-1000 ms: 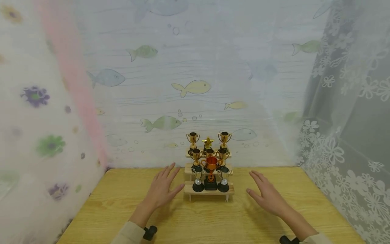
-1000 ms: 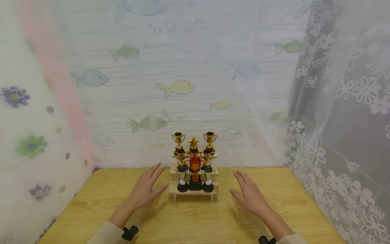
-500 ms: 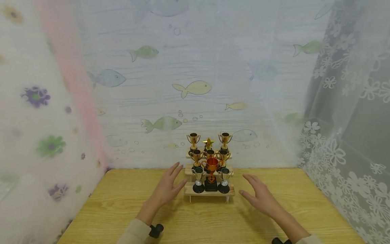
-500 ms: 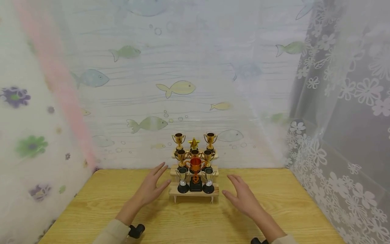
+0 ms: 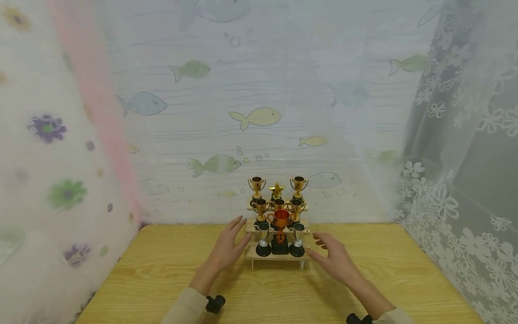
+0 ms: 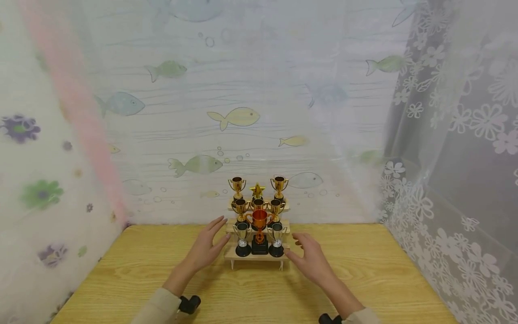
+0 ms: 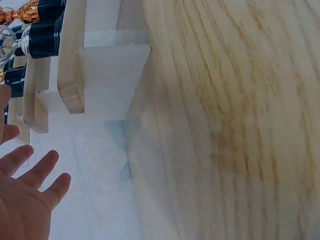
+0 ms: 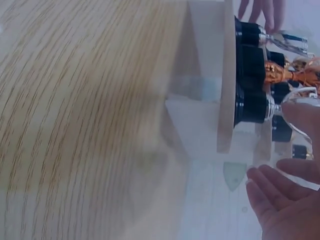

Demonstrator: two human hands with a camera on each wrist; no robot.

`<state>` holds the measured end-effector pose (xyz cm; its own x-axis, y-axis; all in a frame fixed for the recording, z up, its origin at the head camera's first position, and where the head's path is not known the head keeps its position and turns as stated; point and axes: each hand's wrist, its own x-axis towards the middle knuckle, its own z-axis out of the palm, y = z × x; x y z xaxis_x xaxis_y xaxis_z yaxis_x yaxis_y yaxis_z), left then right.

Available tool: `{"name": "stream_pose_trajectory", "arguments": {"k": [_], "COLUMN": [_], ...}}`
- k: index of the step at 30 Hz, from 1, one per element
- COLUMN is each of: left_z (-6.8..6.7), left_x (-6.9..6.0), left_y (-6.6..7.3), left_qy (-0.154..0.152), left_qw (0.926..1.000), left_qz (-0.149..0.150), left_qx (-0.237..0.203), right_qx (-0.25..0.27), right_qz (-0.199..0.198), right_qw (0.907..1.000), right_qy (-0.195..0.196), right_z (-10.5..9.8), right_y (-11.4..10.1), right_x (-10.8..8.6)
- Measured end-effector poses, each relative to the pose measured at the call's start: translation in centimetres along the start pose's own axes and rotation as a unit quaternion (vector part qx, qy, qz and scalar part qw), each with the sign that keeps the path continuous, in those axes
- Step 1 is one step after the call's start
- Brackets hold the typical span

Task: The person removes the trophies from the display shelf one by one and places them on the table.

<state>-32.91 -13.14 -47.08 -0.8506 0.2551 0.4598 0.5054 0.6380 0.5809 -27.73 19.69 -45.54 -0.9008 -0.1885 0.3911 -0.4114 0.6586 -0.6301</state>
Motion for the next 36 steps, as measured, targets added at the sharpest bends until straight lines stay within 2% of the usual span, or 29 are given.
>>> {"name": "stream_pose_trajectory", "arguments": {"k": [12, 18, 25, 36], "left_z": [1.1, 1.5, 1.8, 2.3], "left_x": [0.8, 1.2, 1.4, 1.5], "left_y": [0.0, -0.2, -0.3, -0.5], "left_qy": [0.010, 0.009, 0.025, 0.040], "left_qw": [0.9996, 0.9993, 0.9987, 0.9984], "left_qz": [0.015, 0.011, 0.030, 0.018], "left_qx": [-0.020, -0.034, -0.032, -0.037], "right_qx": [0.030, 0.036, 0.038, 0.058], "right_qz": [0.025, 0.020, 0.028, 0.044], "right_qw": [0.9992, 0.9991, 0.9987, 0.9969], "right_qy": [0.002, 0.009, 0.020, 0.030], "right_z": [1.3, 2.0, 2.7, 3.4], "right_y": [-0.5, -0.4, -0.4, -0.5], "right_x": [0.4, 0.8, 1.1, 1.2]}}
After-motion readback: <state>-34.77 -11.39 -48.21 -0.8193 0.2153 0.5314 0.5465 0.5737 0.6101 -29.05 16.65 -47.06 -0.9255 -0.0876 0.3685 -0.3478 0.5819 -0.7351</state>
